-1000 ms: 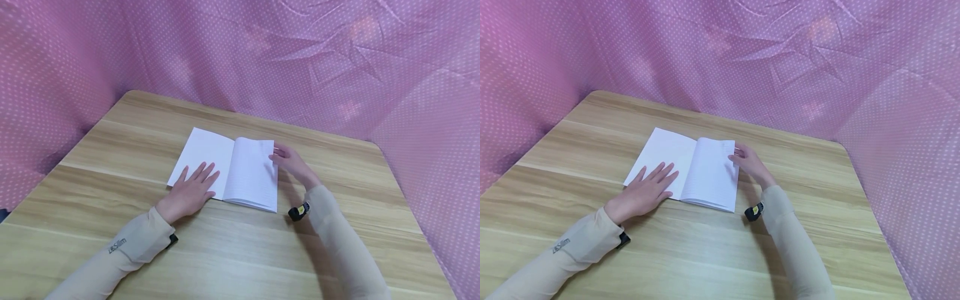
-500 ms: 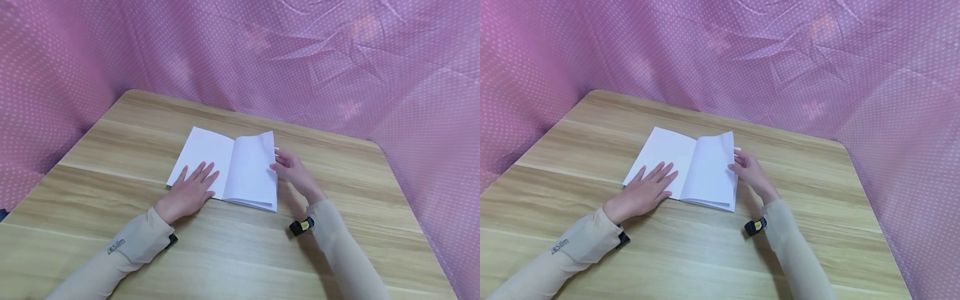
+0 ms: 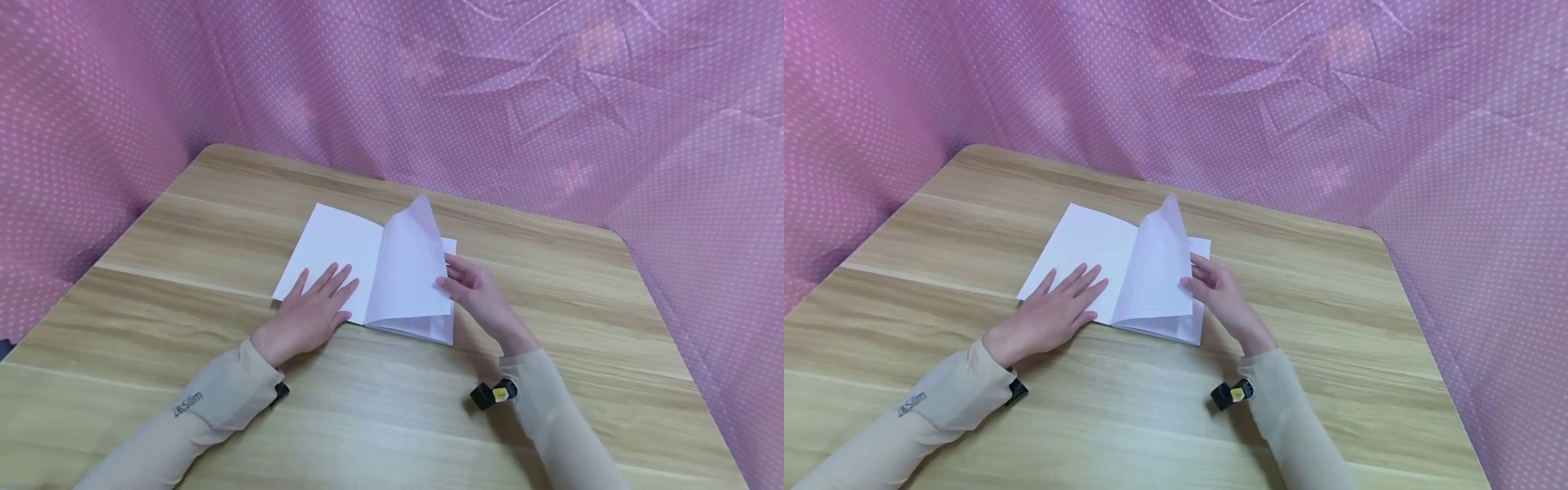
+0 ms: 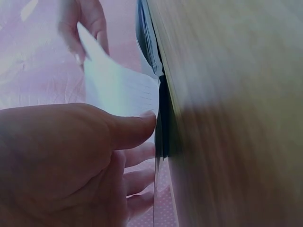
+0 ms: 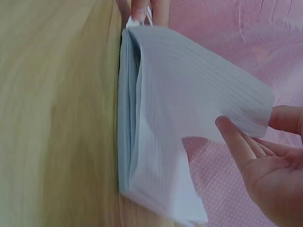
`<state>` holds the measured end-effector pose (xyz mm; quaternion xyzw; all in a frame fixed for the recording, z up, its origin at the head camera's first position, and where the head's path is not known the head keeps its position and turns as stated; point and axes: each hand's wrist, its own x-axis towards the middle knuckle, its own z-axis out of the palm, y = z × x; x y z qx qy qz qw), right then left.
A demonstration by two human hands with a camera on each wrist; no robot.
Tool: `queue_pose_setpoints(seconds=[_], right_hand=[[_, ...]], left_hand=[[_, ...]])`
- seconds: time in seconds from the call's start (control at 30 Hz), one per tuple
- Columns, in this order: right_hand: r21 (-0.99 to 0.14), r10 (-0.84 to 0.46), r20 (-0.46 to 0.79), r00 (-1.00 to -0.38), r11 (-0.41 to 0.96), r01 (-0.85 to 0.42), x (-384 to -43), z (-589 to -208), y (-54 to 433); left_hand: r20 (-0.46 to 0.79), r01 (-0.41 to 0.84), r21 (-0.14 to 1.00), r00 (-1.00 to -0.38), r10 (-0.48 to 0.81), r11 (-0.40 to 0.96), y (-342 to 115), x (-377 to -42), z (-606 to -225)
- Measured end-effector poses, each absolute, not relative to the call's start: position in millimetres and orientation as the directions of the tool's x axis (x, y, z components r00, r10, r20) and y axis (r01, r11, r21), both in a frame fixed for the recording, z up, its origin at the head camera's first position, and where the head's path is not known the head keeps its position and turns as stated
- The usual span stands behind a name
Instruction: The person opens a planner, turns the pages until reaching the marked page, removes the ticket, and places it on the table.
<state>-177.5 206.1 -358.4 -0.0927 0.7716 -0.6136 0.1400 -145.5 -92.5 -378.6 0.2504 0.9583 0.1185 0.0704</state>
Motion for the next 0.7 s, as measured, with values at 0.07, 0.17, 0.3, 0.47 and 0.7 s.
queue_pose_setpoints(seconds=[0.07,0.17,0.3,0.47,0.7], right_hand=[[-0.976,-0.32,-0.096,-0.943,0.216,0.026,-174.1,-357.3,203.2],[-0.978,-0.325,-0.098,-0.941,0.208,0.029,-170.2,-355.2,199.5],[-0.979,-0.331,-0.095,-0.939,0.201,0.028,-166.8,-351.5,194.8],[-0.989,-0.354,-0.062,-0.933,0.149,0.009,-164.8,-348.5,186.0],[-0.999,-0.461,0.027,-0.887,0.028,-0.045,-166.4,-350.4,170.3]], left_hand=[[-0.064,0.467,0.266,-0.864,0.499,0.844,-92.3,-144.7,-378.4],[-0.048,0.471,0.27,-0.865,0.5,0.84,-92.2,-143.7,-378.3],[-0.027,0.475,0.275,-0.865,0.5,0.836,-92.8,-143.2,-378.0],[0.002,0.477,0.286,-0.868,0.497,0.831,-93.3,-142.6,-378.5],[0.053,0.482,0.342,-0.867,0.495,0.807,-88.7,-141.0,-374.3]])
